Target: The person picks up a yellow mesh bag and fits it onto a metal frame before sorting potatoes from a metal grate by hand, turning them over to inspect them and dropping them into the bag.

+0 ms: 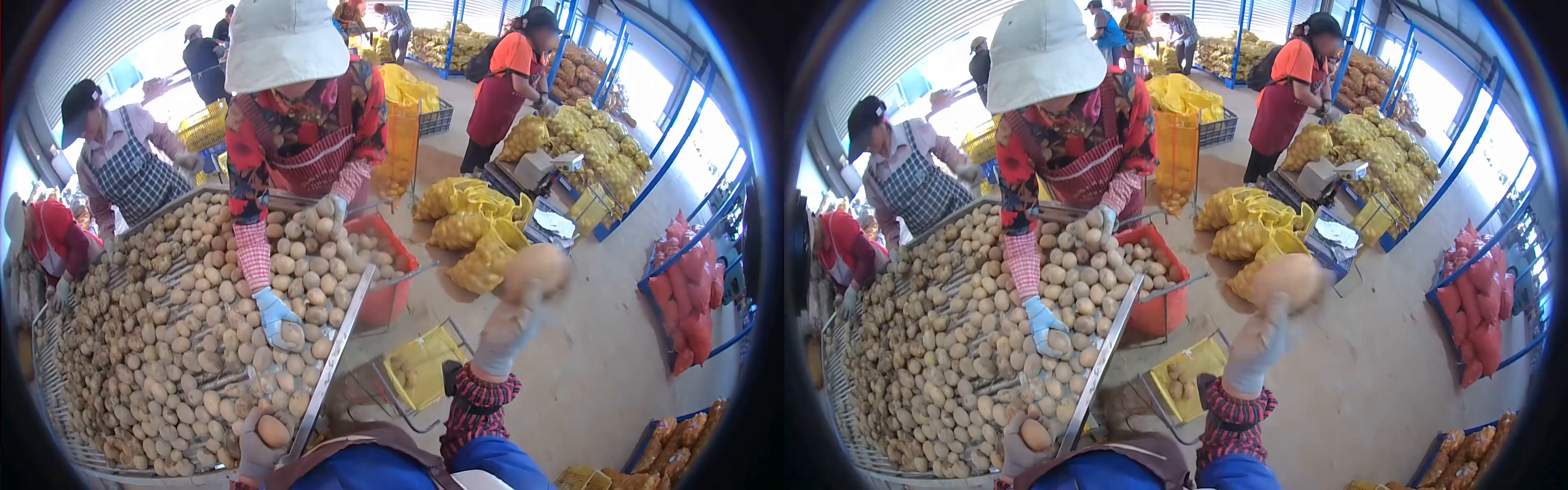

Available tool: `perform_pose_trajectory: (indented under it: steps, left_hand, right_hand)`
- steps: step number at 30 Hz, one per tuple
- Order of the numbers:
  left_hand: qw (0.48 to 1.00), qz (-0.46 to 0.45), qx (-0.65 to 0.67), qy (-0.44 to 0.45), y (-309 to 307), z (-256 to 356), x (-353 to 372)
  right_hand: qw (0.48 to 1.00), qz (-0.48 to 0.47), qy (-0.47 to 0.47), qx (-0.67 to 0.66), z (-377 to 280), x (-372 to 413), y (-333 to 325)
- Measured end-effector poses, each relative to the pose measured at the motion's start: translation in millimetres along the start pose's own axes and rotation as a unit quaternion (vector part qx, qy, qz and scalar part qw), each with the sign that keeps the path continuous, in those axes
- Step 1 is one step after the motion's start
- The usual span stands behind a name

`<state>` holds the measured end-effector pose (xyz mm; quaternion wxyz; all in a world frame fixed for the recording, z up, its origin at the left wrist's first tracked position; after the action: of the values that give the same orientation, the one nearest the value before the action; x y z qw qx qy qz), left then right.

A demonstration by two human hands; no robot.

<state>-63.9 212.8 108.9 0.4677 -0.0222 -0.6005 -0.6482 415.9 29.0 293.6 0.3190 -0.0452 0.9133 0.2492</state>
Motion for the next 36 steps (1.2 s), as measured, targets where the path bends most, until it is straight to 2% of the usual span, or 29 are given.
perform_pose_trajectory:
  steps: [2,3,4,6,9,11,13,14,16,17,19,21,23,25,26,28,29,30,31,32,34,35,36]
  left_hand:
    - [0.994,0.018,-0.101,0.044,-6,14,-9]
    - [0.993,0.021,-0.107,0.045,-3,16,-12]
    - [0.993,0.024,-0.106,0.044,-4,18,-11]
    - [0.993,0.031,-0.107,0.041,-2,20,-13]
    - [0.992,0.044,-0.108,0.040,-1,28,-15]
    - [0.992,0.053,-0.108,0.040,-2,32,-14]
    - [0.992,0.061,-0.105,0.042,-6,33,-13]
    - [0.991,0.065,-0.106,0.042,-7,34,-12]
    - [0.992,0.066,-0.103,0.045,-9,36,-14]
    - [0.992,0.063,-0.101,0.046,-9,39,-14]
    - [0.993,0.059,-0.094,0.049,-12,43,-16]
    - [0.993,0.054,-0.090,0.051,-14,47,-16]
    - [0.995,0.034,-0.086,0.049,-12,48,-22]
    - [0.996,0.006,-0.076,0.042,-6,46,-31]
    - [0.997,-0.016,-0.073,0.036,-1,44,-36]
    - [0.994,-0.069,-0.070,0.043,25,44,-48]
    - [0.990,-0.114,-0.066,0.050,45,43,-57]
    - [0.984,-0.157,-0.059,0.054,67,41,-64]
    - [0.980,-0.175,-0.065,0.067,86,41,-70]
    - [0.977,-0.151,-0.118,0.087,92,50,-67]
    - [0.971,-0.109,-0.183,0.108,111,64,-70]
    - [0.970,-0.093,-0.195,0.111,123,68,-78]
    - [0.985,-0.157,-0.034,0.059,128,58,-83]
  right_hand:
    - [0.975,0.054,-0.207,0.053,-57,-25,28]
    - [0.957,0.092,-0.273,0.034,-102,-42,58]
    - [0.928,0.119,-0.349,0.050,-116,-49,67]
    - [0.893,0.148,-0.421,0.061,-119,-62,83]
    - [0.845,0.119,-0.508,0.118,-103,-82,113]
    - [0.955,0.105,-0.239,0.138,5,-130,116]
    - [0.919,-0.006,-0.228,0.323,64,-188,191]
    - [0.935,0.065,-0.184,0.296,74,-223,216]
    - [0.911,-0.061,-0.249,0.324,150,-251,252]
    - [0.910,-0.061,-0.254,0.321,153,-243,255]
    - [0.918,-0.082,-0.207,0.328,161,-195,241]
    - [0.941,-0.097,-0.196,0.258,163,-136,224]
    - [0.963,-0.133,-0.091,0.217,168,-89,210]
    - [0.976,-0.121,0.010,0.180,199,-45,189]
    - [0.975,-0.124,0.015,0.183,201,-23,176]
    - [0.953,-0.232,0.115,0.156,215,27,170]
    - [0.947,-0.243,0.211,0.012,201,54,173]
    - [0.931,-0.264,0.253,0.015,192,73,165]
    - [0.898,-0.342,0.276,0.026,187,91,167]
    - [0.855,-0.421,0.302,0.027,179,123,172]
    - [0.785,-0.405,0.456,-0.106,144,172,181]
    - [0.757,-0.457,0.448,-0.128,131,188,188]
    - [0.747,-0.462,0.460,-0.130,117,199,189]
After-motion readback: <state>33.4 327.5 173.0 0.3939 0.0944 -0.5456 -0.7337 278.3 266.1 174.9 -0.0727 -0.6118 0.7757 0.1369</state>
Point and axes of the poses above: each hand's wrist, its own x-axis away from the middle knuckle, its own y-axis out of the palm, z = x × y, the point moved 9 cm from there along -x, towards the middle knuckle, and after that the axes turned 12 degrees about -z, right-handed, at the moved point
